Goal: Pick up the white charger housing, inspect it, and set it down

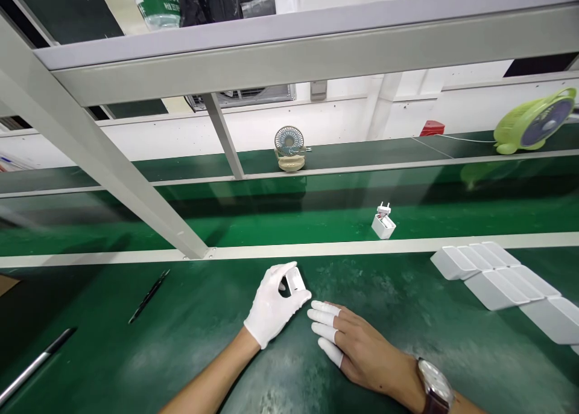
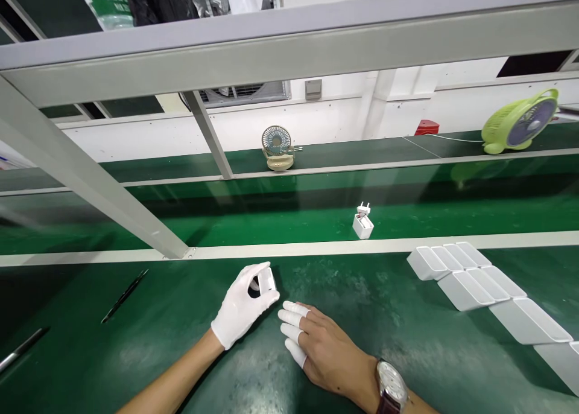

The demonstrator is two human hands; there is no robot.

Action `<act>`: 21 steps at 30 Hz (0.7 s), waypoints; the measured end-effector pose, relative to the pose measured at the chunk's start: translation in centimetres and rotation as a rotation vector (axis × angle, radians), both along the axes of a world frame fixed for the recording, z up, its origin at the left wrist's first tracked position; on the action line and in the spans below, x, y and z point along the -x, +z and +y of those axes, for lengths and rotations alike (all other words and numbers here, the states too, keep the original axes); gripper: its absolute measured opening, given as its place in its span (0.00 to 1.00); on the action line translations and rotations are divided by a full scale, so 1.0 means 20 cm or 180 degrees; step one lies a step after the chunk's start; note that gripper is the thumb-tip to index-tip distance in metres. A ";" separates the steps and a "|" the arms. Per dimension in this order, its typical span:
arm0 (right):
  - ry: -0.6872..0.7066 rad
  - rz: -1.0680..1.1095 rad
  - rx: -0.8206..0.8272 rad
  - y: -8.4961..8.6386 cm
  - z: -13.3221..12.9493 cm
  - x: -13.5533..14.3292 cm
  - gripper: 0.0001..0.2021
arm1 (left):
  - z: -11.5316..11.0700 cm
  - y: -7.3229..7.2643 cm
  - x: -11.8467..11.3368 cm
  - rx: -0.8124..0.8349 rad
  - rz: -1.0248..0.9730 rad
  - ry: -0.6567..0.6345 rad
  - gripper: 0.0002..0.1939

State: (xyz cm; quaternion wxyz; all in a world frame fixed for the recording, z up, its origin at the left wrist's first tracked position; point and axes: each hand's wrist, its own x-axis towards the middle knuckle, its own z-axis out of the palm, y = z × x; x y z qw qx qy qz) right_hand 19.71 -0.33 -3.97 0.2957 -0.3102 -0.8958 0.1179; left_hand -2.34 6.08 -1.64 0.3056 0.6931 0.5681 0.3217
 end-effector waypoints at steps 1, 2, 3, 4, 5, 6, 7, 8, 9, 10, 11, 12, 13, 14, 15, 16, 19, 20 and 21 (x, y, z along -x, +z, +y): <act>0.0004 0.0000 0.0004 0.00 0.00 0.00 0.17 | 0.00 0.00 0.00 0.0011 0.0001 0.0019 0.28; 0.0007 0.0000 0.0012 0.00 0.00 0.00 0.17 | 0.00 0.01 -0.01 0.0015 0.0000 0.0032 0.28; 0.0011 0.0004 0.0021 0.00 0.00 0.00 0.17 | 0.00 0.01 -0.01 0.0012 0.0000 0.0037 0.28; 0.0012 0.0011 0.0023 -0.01 0.00 0.00 0.17 | 0.00 0.02 -0.01 0.0004 0.0004 0.0027 0.28; 0.0011 0.0015 0.0024 -0.01 0.00 0.00 0.17 | 0.00 0.02 -0.02 -0.0004 0.0012 0.0008 0.27; 0.0007 0.0018 0.0022 -0.01 0.00 0.00 0.17 | 0.00 0.02 -0.02 -0.0009 0.0022 -0.0013 0.27; -0.0005 0.0020 0.0018 0.00 0.00 0.00 0.16 | 0.00 0.02 -0.02 -0.0013 0.0032 -0.0033 0.26; -0.0019 0.0019 0.0011 0.00 0.00 0.00 0.16 | 0.00 0.02 -0.02 -0.0022 0.0038 -0.0049 0.26; -0.0032 0.0012 0.0004 0.00 0.00 0.00 0.15 | 0.00 0.02 -0.02 -0.0037 0.0042 -0.0052 0.26; -0.0039 0.0005 -0.0002 0.00 0.00 0.00 0.15 | 0.00 0.02 -0.02 -0.0052 0.0044 -0.0045 0.26; -0.0039 0.0002 -0.0011 0.00 0.00 0.00 0.15 | 0.00 0.02 -0.02 -0.0070 0.0047 -0.0036 0.26; -0.0035 0.0001 -0.0024 0.00 0.00 0.00 0.15 | -0.01 0.01 -0.02 -0.0094 0.0047 -0.0022 0.25; -0.0024 0.0001 -0.0036 0.00 0.00 0.00 0.15 | -0.01 0.01 -0.01 -0.0117 0.0038 -0.0009 0.25; -0.0013 -0.0004 -0.0046 0.00 0.00 0.00 0.15 | -0.01 0.00 0.00 -0.0139 0.0019 -0.0001 0.25; -0.0005 -0.0013 -0.0059 0.00 0.00 0.00 0.15 | -0.01 -0.01 0.00 -0.0156 -0.0008 -0.0002 0.26; -0.0001 -0.0029 -0.0072 0.00 0.00 0.00 0.14 | -0.01 -0.02 0.01 -0.0171 -0.0039 -0.0002 0.27; 0.0000 -0.0074 -0.0106 0.00 0.00 0.00 0.14 | -0.01 -0.04 0.03 -0.0191 -0.0092 0.0008 0.31; 0.0004 -0.0089 -0.0112 0.00 0.00 0.00 0.14 | 0.00 -0.05 0.03 -0.0192 -0.0090 0.0014 0.31; 0.0012 -0.0104 -0.0115 0.00 0.00 0.00 0.14 | 0.00 -0.05 0.03 -0.0189 -0.0080 0.0022 0.31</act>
